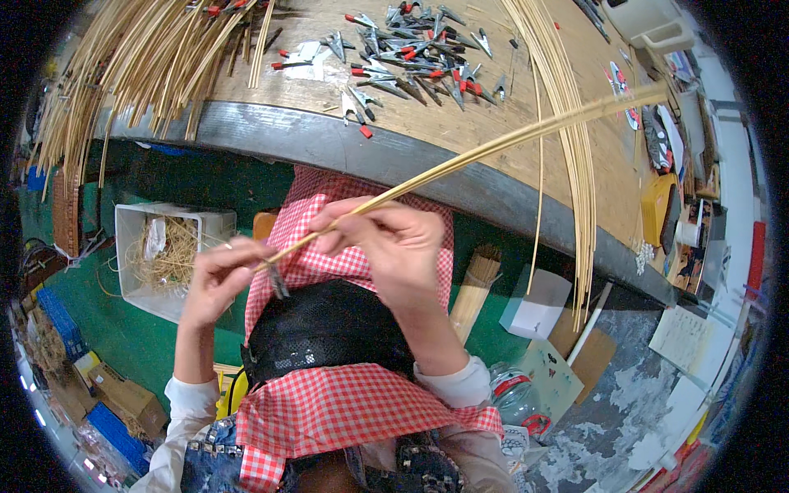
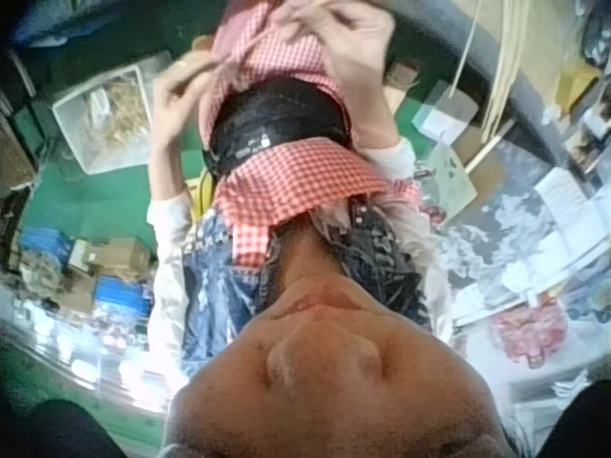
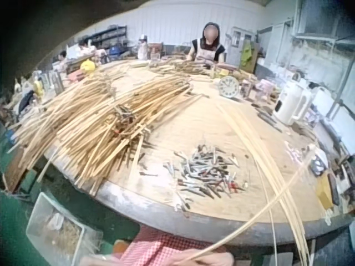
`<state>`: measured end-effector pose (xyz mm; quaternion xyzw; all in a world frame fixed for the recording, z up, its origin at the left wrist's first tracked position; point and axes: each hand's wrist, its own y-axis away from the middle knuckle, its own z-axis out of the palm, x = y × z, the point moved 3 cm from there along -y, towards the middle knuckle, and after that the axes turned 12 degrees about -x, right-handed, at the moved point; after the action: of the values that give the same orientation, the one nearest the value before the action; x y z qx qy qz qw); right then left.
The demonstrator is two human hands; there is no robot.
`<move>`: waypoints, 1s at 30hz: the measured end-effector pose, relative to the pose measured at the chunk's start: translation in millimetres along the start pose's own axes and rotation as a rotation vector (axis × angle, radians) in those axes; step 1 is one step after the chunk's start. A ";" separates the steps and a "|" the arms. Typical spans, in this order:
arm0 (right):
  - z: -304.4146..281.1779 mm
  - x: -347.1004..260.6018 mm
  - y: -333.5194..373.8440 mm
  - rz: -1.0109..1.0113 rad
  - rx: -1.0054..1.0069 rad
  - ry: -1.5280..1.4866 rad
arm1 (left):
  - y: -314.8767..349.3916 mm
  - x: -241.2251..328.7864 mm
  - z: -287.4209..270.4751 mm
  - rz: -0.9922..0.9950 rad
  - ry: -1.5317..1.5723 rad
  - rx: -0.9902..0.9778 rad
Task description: The person is assembling long bamboo sticks into bundles or frames using clips and bindings.
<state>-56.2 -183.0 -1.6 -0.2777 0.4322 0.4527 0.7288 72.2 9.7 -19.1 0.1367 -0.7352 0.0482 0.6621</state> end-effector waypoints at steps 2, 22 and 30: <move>16.6 19.1 0.3 0.034 -0.005 0.004 | -7.8 25.8 -12.1 0.066 -0.225 0.119; -14.7 -45.8 -3.7 -0.136 0.033 0.161 | -12.0 57.7 16.1 0.021 -0.471 0.017; 4.4 -14.7 6.8 0.003 0.065 0.113 | -30.4 53.1 18.0 0.083 -0.195 -0.118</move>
<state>-63.9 -182.7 13.3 -0.2784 0.4875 0.4232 0.7111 58.5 -31.3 27.8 0.0707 -0.8027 0.0188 0.5919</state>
